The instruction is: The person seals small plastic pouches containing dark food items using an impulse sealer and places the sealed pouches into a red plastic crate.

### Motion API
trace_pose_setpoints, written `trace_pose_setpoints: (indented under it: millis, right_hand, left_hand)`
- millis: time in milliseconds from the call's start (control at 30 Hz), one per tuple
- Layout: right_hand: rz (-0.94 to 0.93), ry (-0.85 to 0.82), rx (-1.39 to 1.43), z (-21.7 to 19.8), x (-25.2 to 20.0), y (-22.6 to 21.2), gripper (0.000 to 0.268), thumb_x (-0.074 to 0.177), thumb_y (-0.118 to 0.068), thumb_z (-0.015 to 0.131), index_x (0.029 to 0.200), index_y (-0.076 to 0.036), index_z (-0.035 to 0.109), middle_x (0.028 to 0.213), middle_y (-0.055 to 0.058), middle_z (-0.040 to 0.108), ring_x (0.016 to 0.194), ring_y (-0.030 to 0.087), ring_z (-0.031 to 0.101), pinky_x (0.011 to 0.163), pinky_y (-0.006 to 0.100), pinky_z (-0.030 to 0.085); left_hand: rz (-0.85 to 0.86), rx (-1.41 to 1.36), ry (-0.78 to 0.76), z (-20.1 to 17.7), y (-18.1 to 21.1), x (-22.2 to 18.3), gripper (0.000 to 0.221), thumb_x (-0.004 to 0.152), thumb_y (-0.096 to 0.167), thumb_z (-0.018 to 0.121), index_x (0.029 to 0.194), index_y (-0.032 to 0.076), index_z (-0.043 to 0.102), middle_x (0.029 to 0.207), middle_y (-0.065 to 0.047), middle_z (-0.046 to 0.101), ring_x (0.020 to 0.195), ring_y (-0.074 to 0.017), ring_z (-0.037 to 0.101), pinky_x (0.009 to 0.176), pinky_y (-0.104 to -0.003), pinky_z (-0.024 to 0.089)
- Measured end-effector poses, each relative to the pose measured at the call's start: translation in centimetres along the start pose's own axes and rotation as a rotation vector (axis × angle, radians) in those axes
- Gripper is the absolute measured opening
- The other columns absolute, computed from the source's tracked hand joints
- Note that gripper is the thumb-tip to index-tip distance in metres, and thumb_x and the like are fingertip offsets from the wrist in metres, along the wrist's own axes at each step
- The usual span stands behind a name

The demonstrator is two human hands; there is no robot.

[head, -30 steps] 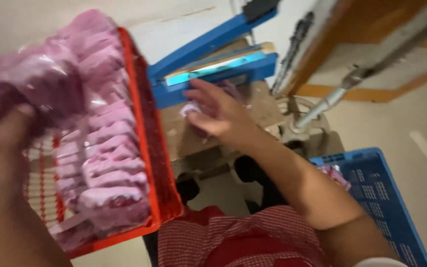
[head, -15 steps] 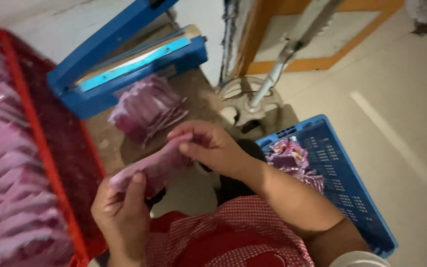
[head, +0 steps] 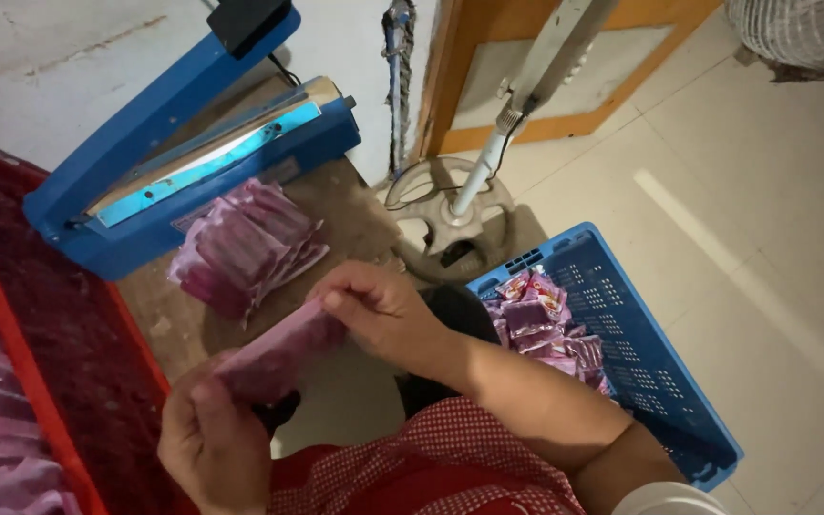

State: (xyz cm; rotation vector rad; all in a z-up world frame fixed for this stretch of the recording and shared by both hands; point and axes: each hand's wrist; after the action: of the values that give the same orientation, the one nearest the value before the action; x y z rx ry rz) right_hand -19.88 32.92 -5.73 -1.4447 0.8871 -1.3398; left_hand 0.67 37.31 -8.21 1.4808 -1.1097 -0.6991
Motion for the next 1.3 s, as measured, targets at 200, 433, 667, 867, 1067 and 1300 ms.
trace_pose_setpoints:
  millis: [200, 433, 667, 867, 1067, 1300]
  right_hand:
    - [0.065, 0.030, 0.136, 0.0, 0.9, -0.5, 0.020, 0.109, -0.032, 0.056, 0.108, -0.013, 0.064, 0.104, 0.001, 0.069, 0.096, 0.011, 0.064, 0.087, 0.026, 0.053]
    - [0.113, -0.343, 0.365, -5.2, 2.4, 1.8, 0.062, 0.092, -0.036, 0.051, 0.148, -0.015, 0.033, 0.150, 0.014, 0.052, 0.131, 0.028, 0.060, 0.114, 0.042, 0.054]
    - [0.247, -0.573, 0.246, -6.3, 2.8, 4.9, 0.059, 0.094, -0.027, 0.075, 0.142, 0.002, 0.056, 0.141, 0.013, 0.063, 0.129, 0.021, 0.060, 0.113, 0.037, 0.049]
    - [0.319, 0.031, 0.496, -4.3, 3.8, 7.3, 0.034, 0.078, 0.009, 0.082, 0.111, 0.003, 0.074, 0.090, 0.010, 0.075, 0.077, 0.017, 0.072, 0.064, 0.034, 0.058]
    - [0.547, 0.169, 0.578, -4.3, 7.8, 6.6, 0.038, 0.080, 0.007, 0.080, 0.117, 0.006, 0.072, 0.098, 0.020, 0.076, 0.084, 0.030, 0.074, 0.076, 0.049, 0.060]
    - [0.769, 0.192, 0.658, -3.8, 14.6, 8.6, 0.039, 0.084, -0.002, 0.078, 0.123, 0.001, 0.070, 0.105, 0.020, 0.074, 0.098, 0.042, 0.074, 0.082, 0.059, 0.060]
  left_hand:
    - [0.069, 0.112, -0.079, -0.1, -3.4, -0.3, 0.039, 0.090, 0.031, 0.076, 0.108, -0.003, 0.070, 0.100, -0.012, 0.069, 0.092, -0.0191, 0.064, 0.082, -0.034, 0.053]
    - [0.088, -0.175, -0.139, 1.9, 4.4, 0.7, 0.001, 0.094, -0.001, 0.066, 0.095, -0.001, 0.066, 0.103, -0.018, 0.072, 0.093, -0.0229, 0.070, 0.073, -0.030, 0.059]
    - [0.001, -0.220, -0.327, 4.9, 5.5, 4.0, 0.009, 0.090, 0.009, 0.073, 0.096, 0.003, 0.077, 0.095, -0.006, 0.078, 0.092, -0.0157, 0.071, 0.089, -0.028, 0.056]
    - [0.158, 0.074, -0.282, 7.0, 5.9, 8.1, 0.013, 0.094, 0.009, 0.073, 0.100, 0.000, 0.079, 0.091, -0.022, 0.075, 0.088, -0.0370, 0.075, 0.088, -0.046, 0.057]
    - [-0.174, -0.133, -0.070, 11.0, -3.4, 14.2, 0.026, 0.093, 0.023, 0.075, 0.069, 0.014, 0.070, 0.060, -0.002, 0.059, 0.061, -0.0122, 0.051, 0.058, -0.032, 0.050]
    - [-0.481, -0.389, -0.021, 10.7, -1.4, 19.8, 0.023, 0.101, 0.027, 0.057, 0.086, 0.010, 0.062, 0.068, -0.010, 0.074, 0.049, -0.0133, 0.067, 0.046, -0.031, 0.061]
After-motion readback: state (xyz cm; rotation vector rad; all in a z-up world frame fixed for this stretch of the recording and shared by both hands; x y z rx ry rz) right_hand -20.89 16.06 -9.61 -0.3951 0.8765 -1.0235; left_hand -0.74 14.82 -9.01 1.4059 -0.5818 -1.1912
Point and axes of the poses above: each hand's wrist, its own x-axis towards the middle knuckle, its own z-axis out of the palm, y = z × x
